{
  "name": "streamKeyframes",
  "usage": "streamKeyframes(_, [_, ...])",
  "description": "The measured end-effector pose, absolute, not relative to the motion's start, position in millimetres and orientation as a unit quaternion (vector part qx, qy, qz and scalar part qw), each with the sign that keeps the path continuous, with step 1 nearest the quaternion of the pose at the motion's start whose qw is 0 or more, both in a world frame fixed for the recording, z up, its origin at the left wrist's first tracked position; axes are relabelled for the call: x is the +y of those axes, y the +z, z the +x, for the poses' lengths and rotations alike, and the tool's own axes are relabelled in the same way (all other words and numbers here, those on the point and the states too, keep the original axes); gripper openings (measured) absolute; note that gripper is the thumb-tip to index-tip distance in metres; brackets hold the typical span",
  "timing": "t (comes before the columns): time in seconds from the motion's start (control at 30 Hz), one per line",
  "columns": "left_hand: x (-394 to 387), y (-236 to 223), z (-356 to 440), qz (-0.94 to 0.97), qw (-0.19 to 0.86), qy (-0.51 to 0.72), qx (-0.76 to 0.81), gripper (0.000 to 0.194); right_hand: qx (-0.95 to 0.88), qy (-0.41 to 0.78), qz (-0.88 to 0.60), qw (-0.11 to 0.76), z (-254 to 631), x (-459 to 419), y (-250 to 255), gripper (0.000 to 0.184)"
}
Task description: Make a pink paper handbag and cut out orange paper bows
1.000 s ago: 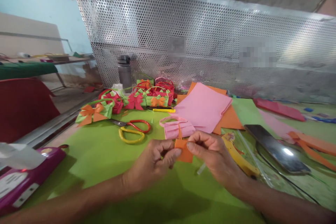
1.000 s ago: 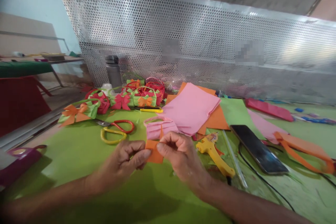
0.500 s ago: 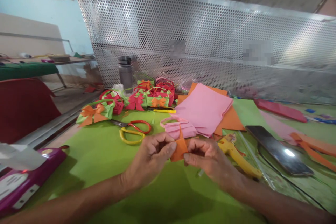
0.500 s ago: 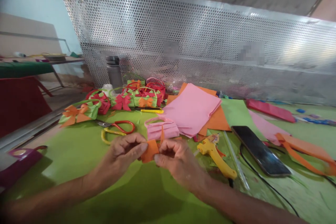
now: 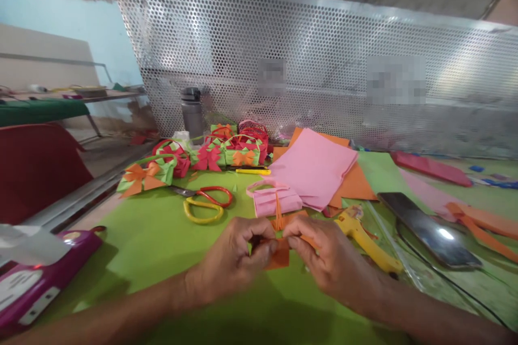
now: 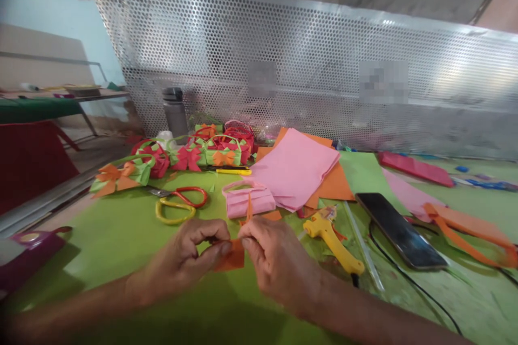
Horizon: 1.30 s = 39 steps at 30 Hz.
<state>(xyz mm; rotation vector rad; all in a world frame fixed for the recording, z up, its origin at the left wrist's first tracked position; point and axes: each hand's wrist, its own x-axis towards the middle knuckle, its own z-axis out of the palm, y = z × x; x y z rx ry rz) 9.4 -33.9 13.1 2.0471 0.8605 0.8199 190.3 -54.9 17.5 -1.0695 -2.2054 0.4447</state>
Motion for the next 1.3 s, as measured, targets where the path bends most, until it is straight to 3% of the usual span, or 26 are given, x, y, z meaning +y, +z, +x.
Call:
streamKeyframes(0.57, [-41,-6,8,0.801,0.371,0.305,0.358,0.021,-0.824,0.183,-0.452,0.288,191,-62,2,0.014])
streamKeyframes(0.9, [-46,-8,10,0.79,0.378,0.312,0.368,0.017,-0.865,0.078,-0.399,0.294,185,-64,-4,0.021])
streamKeyframes(1.3, [-53,-13,11,0.849,0.244,0.361,0.299,0.015,-0.859,0.092,-0.374,0.337,189,-70,-9,0.016])
